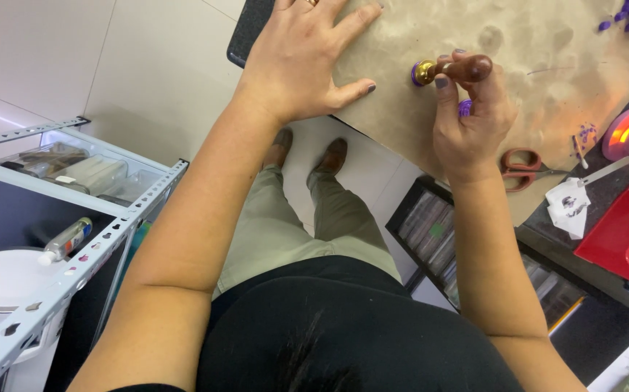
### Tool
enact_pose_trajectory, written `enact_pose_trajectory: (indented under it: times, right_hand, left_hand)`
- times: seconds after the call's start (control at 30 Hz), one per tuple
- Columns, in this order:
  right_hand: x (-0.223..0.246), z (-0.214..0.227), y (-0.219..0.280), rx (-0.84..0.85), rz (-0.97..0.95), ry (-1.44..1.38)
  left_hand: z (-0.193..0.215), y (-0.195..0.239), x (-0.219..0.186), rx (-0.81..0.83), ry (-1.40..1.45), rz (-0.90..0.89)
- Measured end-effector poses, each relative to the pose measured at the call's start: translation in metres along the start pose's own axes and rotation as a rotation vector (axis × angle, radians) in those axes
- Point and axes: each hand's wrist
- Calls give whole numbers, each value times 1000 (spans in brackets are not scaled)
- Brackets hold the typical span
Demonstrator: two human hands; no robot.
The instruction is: Melting wax beads over a candle, pouring the wax, and using a stamp to create decorative seals, followed by organizing the seals.
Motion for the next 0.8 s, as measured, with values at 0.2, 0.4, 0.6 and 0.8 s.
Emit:
enact_pose_trajectory:
  times: [0.2,0.4,0.6,0.8]
  right_hand:
    - [0,-1,-1,-12,-10,4]
    - [0,-1,-2,-8,15,17]
    - [-3,-2,-1,-12,38,9]
    - [-4,-1,0,-10,18,4]
  left_hand:
    - [2,0,0,-19,11,-4]
    - [0,0,1,-25,9,-10]
    - [1,0,0,-39,20,-16]
    - [0,0,0,-18,24,-9]
Point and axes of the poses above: each hand's wrist, its own y-axis away from the middle knuckle, its own z-axis out of the back of the hand, x = y × z, and after that the axes turned 5 degrees about -y, right-handed
